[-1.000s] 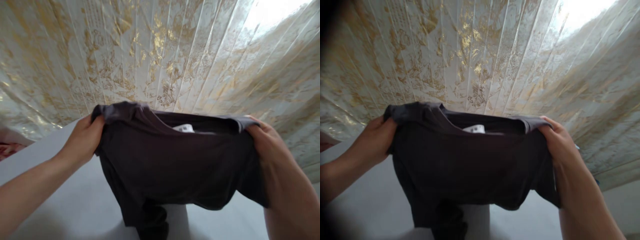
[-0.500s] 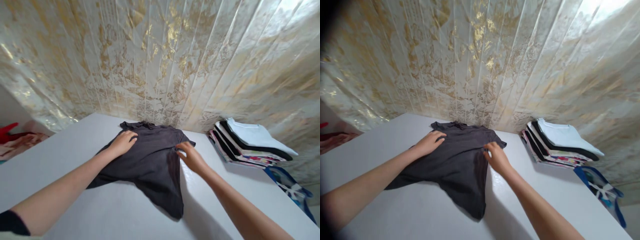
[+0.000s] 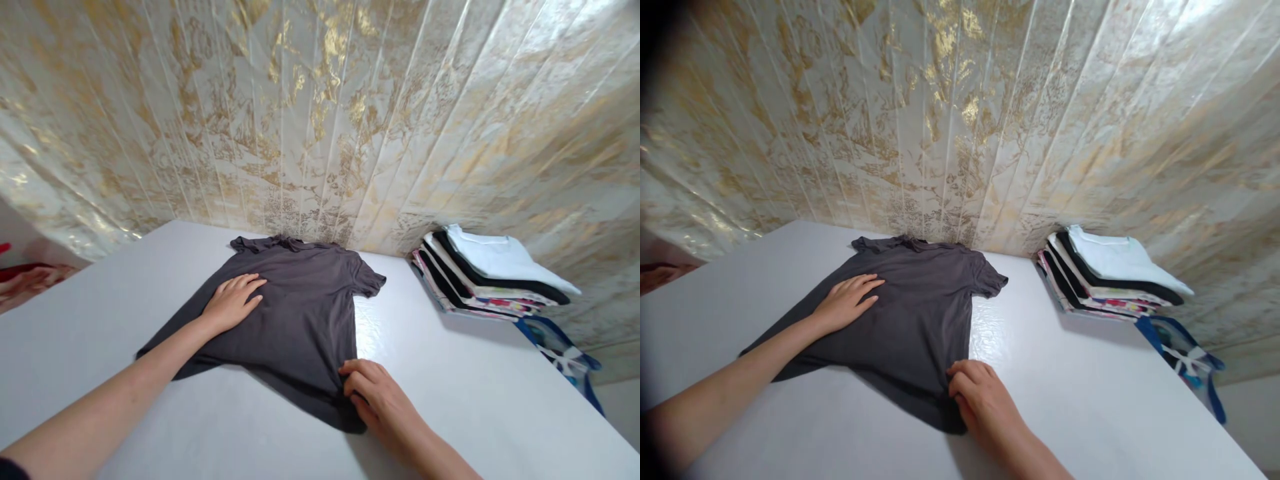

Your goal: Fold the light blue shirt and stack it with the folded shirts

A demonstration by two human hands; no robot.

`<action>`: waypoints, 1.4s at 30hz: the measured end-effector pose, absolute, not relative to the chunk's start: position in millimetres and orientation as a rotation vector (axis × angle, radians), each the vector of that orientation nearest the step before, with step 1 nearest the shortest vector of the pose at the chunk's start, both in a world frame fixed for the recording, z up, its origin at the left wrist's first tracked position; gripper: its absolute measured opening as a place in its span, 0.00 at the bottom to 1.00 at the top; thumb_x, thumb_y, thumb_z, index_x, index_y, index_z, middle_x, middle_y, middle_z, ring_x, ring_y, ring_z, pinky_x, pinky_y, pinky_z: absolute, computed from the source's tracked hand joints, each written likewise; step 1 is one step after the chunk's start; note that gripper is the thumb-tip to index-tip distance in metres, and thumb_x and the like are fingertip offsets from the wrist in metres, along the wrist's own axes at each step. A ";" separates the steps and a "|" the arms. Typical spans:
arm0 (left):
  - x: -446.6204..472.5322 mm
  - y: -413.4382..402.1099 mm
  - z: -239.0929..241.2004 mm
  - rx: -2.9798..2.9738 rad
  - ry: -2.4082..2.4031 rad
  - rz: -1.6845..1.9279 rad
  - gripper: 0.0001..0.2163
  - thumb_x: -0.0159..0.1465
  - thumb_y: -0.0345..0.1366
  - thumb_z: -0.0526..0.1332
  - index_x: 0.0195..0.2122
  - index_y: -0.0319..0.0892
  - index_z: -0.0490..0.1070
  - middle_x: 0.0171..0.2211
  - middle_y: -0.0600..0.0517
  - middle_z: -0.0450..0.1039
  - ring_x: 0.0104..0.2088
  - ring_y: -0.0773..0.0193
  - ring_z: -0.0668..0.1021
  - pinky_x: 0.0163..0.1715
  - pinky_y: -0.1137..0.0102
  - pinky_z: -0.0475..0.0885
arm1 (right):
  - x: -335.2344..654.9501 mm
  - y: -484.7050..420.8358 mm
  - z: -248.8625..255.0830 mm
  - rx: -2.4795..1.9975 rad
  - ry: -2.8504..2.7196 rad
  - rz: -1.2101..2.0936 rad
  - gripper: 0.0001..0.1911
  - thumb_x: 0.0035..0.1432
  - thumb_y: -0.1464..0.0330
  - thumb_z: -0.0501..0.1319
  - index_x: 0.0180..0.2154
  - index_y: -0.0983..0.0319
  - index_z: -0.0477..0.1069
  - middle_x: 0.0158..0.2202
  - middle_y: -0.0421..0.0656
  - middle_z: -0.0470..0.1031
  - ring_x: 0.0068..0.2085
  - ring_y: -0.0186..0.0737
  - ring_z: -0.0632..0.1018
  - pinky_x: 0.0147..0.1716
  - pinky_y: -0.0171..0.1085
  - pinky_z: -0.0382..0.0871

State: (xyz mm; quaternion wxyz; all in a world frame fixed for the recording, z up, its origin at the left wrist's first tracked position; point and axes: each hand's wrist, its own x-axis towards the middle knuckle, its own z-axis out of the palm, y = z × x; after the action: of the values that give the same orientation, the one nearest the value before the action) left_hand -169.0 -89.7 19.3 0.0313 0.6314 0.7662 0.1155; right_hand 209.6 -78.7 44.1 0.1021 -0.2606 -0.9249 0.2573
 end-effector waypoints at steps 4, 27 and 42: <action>-146.6 -104.1 29.6 1.927 2.346 0.314 0.21 0.65 0.44 0.52 0.59 0.52 0.65 0.63 0.49 0.61 0.62 0.51 0.63 0.58 0.53 0.59 | 240.2 -66.2 71.1 -1.102 -2.653 1.033 0.08 0.58 0.74 0.51 0.36 0.59 0.67 0.36 0.41 0.74 0.38 0.37 0.74 0.40 0.36 0.67; -191.3 7.5 45.9 1.533 2.875 0.255 0.20 0.66 0.39 0.49 0.56 0.41 0.68 0.62 0.39 0.61 0.63 0.43 0.58 0.59 0.45 0.49 | 133.2 50.5 12.7 -1.429 -2.617 0.007 0.26 0.68 0.61 0.46 0.65 0.58 0.55 0.67 0.45 0.55 0.66 0.43 0.55 0.63 0.48 0.46; -145.8 57.1 9.7 1.963 2.362 0.286 0.29 0.68 0.54 0.40 0.66 0.48 0.54 0.69 0.49 0.47 0.67 0.53 0.52 0.63 0.53 0.47 | 133.1 51.7 11.9 -1.581 -2.555 0.044 0.29 0.67 0.57 0.45 0.66 0.58 0.52 0.68 0.46 0.51 0.67 0.45 0.52 0.63 0.50 0.45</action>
State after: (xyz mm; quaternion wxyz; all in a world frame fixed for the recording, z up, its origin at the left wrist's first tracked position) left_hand -145.8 57.1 9.7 0.0287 0.6362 0.7654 0.0926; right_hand 133.1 51.7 11.9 0.0685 -0.5248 -0.8483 0.0148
